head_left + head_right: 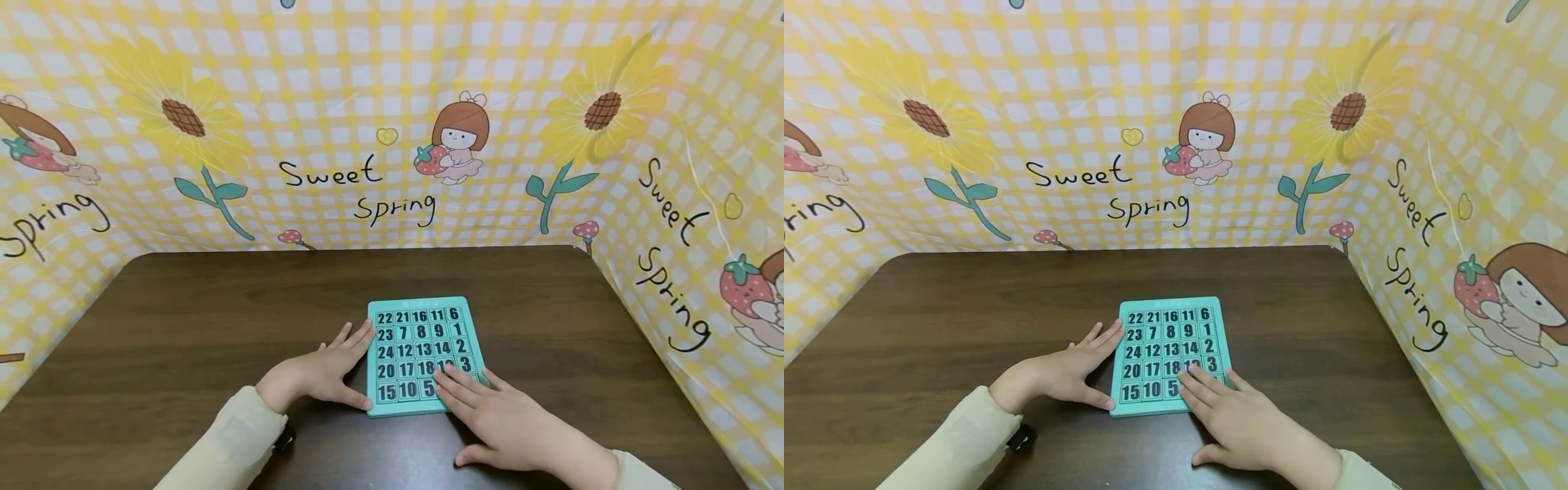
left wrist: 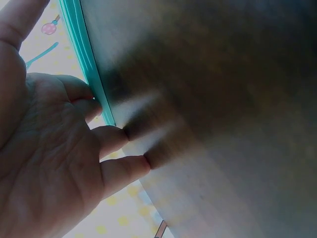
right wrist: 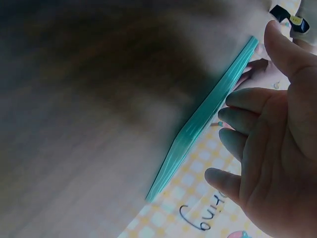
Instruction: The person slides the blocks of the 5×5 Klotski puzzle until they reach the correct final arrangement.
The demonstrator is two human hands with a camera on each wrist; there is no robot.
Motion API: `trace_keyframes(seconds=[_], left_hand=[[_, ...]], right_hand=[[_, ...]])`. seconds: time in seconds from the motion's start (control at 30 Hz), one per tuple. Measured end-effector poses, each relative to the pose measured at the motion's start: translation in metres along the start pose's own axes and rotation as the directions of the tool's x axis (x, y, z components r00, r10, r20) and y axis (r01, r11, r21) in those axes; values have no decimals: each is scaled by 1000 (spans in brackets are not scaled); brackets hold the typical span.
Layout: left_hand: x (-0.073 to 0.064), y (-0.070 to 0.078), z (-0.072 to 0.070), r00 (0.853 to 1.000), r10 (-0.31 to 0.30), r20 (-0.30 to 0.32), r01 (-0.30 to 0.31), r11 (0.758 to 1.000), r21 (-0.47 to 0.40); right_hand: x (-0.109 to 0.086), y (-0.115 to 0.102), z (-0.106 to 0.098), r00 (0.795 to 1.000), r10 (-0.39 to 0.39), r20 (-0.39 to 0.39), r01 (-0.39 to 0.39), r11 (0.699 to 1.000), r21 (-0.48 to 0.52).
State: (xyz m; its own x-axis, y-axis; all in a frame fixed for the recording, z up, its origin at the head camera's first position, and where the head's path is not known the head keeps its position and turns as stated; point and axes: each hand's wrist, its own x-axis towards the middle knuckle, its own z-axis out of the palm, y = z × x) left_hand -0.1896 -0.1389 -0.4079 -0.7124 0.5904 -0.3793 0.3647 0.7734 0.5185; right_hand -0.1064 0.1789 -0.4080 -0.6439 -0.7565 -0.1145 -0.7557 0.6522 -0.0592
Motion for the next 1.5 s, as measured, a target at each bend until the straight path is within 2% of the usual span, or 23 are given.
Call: trace_keyframes(seconds=[0.2, 0.57, 0.83, 1.13, 1.3, 1.5], left_hand=[[0, 2, 0, 1000, 0, -4, 0, 1000, -1], [1, 1, -1, 1000, -1, 0, 1, 1000, 8], [-1, 0, -1, 1000, -3, 1, 3, 1000, 3], [-1, 1, -1, 1000, -3, 1, 3, 1000, -3], [0, 0, 0, 1000, -2, 3, 2, 1000, 0], [0, 1, 0, 1000, -7, 4, 7, 1000, 7]], right_hand=[[3, -3, -1, 1000, -18, 5, 18, 999, -46], [-7, 6, 2, 1000, -4, 6, 4, 1000, 10], [-17, 13, 3, 1000, -13, -25, 13, 1000, -6], [-19, 16, 5, 999, -19, -41, 19, 1000, -10], [-15, 12, 4, 998, -35, -60, 34, 999, -4], [1, 2, -1, 998, -56, -15, 56, 998, 7]])
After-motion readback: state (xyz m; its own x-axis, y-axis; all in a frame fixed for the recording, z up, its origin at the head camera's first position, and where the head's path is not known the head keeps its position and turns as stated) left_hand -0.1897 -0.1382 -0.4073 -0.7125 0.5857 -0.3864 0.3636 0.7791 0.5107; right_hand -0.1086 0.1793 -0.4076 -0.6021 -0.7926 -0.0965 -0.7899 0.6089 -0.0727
